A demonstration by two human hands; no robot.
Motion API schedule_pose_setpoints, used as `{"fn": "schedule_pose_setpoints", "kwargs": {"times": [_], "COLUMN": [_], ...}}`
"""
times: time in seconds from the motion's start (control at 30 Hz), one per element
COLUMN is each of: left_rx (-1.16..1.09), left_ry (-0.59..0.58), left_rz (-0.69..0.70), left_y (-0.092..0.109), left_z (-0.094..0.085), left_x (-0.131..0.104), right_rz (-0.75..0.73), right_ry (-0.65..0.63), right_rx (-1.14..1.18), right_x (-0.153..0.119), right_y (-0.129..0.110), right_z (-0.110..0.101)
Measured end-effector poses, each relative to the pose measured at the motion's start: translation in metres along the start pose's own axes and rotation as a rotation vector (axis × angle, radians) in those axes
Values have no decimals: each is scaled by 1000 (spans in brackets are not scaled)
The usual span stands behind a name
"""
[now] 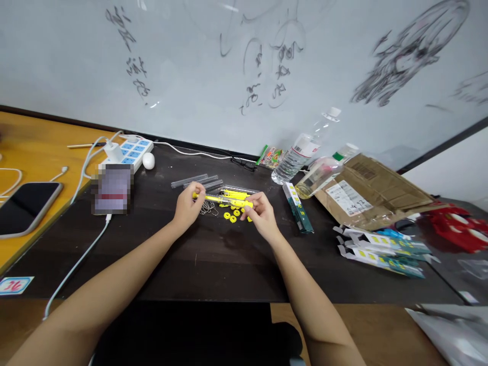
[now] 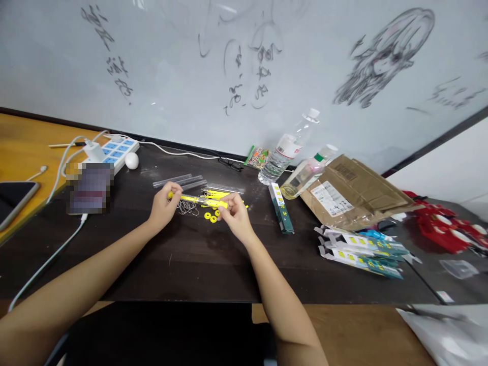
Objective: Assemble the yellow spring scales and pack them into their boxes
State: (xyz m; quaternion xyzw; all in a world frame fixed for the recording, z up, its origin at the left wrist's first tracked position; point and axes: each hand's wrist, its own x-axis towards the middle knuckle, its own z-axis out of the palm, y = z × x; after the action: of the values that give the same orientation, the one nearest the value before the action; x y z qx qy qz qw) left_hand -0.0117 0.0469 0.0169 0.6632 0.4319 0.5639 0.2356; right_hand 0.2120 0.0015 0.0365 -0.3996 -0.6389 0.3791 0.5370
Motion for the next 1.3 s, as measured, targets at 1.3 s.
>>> {"fn": "schedule_pose_setpoints", "kwargs": {"times": [1.3], "left_rx": [57], "left_ry": [-363], "left_rz": [510], "left_y": [17], "left_z": [31], "left_x": [-33], "right_rz": [31], "right_ry": [-169], "right_rx": [272], "right_x": [-3], "right_y": [0], "right_z": [2]}}
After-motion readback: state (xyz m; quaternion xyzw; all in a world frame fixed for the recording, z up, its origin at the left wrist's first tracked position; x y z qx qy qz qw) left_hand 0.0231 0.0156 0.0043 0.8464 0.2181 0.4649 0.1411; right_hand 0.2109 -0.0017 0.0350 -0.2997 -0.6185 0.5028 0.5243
